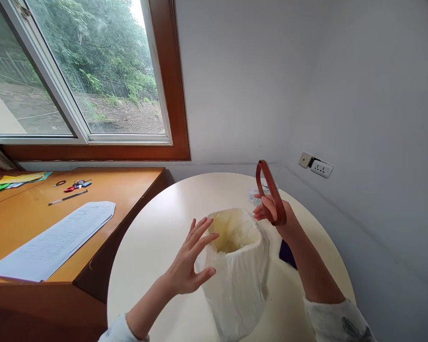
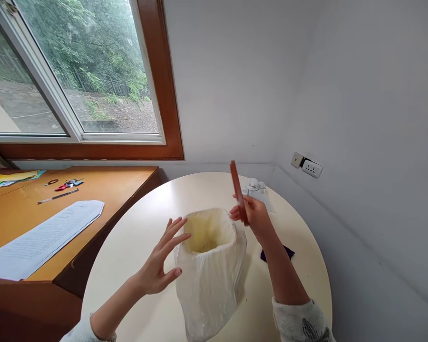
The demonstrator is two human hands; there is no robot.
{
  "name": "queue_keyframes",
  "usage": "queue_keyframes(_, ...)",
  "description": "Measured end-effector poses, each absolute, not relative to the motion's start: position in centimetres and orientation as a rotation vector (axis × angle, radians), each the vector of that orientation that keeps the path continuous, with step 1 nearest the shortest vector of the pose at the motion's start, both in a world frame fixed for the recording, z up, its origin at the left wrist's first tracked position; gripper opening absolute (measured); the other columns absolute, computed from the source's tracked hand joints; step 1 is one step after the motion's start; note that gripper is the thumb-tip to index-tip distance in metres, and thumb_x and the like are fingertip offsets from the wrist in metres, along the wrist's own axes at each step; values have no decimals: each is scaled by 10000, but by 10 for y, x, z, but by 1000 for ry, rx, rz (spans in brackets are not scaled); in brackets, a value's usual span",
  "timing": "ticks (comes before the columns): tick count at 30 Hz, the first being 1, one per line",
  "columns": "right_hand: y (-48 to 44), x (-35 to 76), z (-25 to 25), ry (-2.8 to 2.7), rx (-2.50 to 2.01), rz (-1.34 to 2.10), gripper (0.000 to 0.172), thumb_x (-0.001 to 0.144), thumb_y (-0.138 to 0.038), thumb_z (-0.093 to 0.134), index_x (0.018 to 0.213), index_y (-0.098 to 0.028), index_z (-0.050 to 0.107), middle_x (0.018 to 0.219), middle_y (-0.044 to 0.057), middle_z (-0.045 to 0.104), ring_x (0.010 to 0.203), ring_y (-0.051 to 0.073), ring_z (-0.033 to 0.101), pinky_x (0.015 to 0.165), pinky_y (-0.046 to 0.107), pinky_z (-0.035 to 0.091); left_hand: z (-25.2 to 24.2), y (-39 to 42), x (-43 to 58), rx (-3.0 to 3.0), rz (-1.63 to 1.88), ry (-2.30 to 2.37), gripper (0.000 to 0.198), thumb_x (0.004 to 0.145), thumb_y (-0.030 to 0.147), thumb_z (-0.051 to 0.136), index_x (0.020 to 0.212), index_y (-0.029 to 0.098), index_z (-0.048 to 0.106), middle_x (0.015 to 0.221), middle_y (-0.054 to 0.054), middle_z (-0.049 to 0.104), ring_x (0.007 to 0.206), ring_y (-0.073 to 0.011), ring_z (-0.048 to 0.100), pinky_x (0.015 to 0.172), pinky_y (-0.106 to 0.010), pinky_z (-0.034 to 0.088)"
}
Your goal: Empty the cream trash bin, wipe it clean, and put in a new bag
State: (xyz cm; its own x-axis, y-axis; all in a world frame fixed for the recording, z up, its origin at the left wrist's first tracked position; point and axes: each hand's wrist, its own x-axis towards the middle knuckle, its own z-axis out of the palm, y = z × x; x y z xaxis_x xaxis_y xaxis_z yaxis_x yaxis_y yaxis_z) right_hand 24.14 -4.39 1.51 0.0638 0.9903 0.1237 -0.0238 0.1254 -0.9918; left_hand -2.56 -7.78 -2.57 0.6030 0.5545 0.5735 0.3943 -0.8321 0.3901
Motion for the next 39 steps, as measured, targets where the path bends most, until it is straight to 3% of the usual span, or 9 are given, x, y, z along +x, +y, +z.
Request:
queue_keyframes(3, -33, 238, 14, -1181, -1062, 1107, 421, 761, -481, 559, 1005, -138, 567, 680, 48, 653, 629, 168, 636, 649, 317, 526, -27, -84, -20, 2720, 1038, 708, 575, 841, 498, 406, 1334, 219, 306, 1455, -120, 229, 1338, -330, 176, 1072, -586, 61)
queue_keyframes(8, -27, 233, 11, -1222, -1123, 1200, 423, 766, -484, 545, 1001, -132, 558, 691, 55, 652, 625, 169, 645, 631, 311, 532, -31, -90, -17, 2776, 888, 656, 552, 843, 406, 437, 1342, 219, 291, 1431, -117, 292, 1331, -314, 210, 1075, -576, 87)
queue_keyframes(12, -28, 239, 20, -1327, -1162, 1139, 380, 795, -454, 510, 1015, -147, 559, 707, 43, 650, 617, 149, 635, 635, 299, 524, -28, -85, -21, 2648, 1170, 752, 546, 840, 351, 456, 1343, 232, 281, 1448, -112, 240, 1336, -319, 189, 1075, -578, 95)
queue_keyframes(17, -20, 239, 52, -1869, -1244, 936, 268, 836, -359, 454, 876, -168, 637, 814, 58, 671, 736, 148, 624, 682, 262, 472, 2, -69, -23, 2411, 1447, 956, 724, 824, 335, 528, 1398, 287, 89, 1480, -85, 142, 1357, -293, 121, 1087, -539, 132)
queue_keyframes(21, -7, 225, 67, -2258, -1219, 714, 239, 820, -305, 459, 783, -196, 668, 772, 15, 666, 691, 135, 567, 616, 239, 394, 17, -63, -20, 2619, 1304, 926, 601, 814, 409, 533, 1344, 319, 266, 1491, -50, 106, 1351, -335, 108, 1072, -576, 99)
queue_keyframes(26, 6, 209, 60, -2506, -1129, 625, 257, 814, -270, 443, 781, -180, 682, 661, -1, 623, 567, 110, 475, 524, 228, 310, 5, -67, -17, 2721, 1075, 822, 387, 822, 454, 501, 1136, 228, 491, 1463, -91, 208, 1334, -326, 184, 1086, -560, 92)
queue_keyframes(32, 12, 207, 42, -2529, -1026, 693, 290, 834, -255, 423, 921, -200, 694, 838, 21, 692, 694, 139, 562, 583, 227, 358, -17, -74, -11, 2643, 926, 803, 212, 840, 377, 507, 940, 191, 536, 1398, -106, 340, 1305, -280, 271, 1106, -508, 145)
queue_keyframes(39, 15, 208, 35, -2499, -1000, 724, 291, 847, -262, 432, 1003, -222, 674, 973, 32, 690, 849, 165, 595, 681, 240, 402, -24, -76, -6, 2587, 1011, 846, 83, 835, 250, 513, 895, 194, 508, 1255, -114, 465, 1235, -255, 358, 1088, -506, 216)
